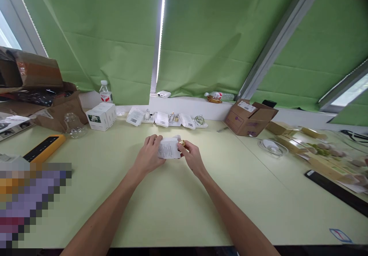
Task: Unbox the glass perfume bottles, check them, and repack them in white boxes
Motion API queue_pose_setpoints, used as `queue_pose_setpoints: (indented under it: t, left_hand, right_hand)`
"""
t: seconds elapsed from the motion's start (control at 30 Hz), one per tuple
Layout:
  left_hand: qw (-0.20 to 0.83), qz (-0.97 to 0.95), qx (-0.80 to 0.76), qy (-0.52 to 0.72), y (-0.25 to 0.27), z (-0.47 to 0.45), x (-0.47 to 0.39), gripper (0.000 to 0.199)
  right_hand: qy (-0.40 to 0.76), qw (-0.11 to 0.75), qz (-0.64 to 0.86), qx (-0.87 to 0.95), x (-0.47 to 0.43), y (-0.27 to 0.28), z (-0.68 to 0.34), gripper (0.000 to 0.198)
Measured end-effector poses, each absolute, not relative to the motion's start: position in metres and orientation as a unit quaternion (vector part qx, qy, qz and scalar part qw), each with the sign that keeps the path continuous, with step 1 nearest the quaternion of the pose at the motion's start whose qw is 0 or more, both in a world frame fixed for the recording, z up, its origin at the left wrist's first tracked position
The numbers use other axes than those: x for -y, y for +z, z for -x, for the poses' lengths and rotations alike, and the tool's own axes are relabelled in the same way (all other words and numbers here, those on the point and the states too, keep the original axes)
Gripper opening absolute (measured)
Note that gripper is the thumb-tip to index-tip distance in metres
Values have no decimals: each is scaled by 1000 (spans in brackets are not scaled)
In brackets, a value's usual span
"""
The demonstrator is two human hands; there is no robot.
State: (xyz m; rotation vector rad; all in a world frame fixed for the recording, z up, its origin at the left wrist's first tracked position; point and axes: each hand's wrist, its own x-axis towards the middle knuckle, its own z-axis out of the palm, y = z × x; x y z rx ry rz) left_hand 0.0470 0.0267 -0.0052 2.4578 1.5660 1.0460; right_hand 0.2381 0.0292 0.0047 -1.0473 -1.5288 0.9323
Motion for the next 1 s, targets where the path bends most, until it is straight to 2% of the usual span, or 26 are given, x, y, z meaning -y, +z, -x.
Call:
queue_pose_setpoints:
  t: [0.57, 1.0]
  left_hand:
    - [28, -794, -506, 336, -7, -47, -28, 63]
    - [25, -799, -497, 339, -6, -46, -28, 63]
  right_hand:
    - [370, 505, 456, 633, -28, 9, -241, 37]
    - [413, 448, 436, 662, -26, 6, -237, 44]
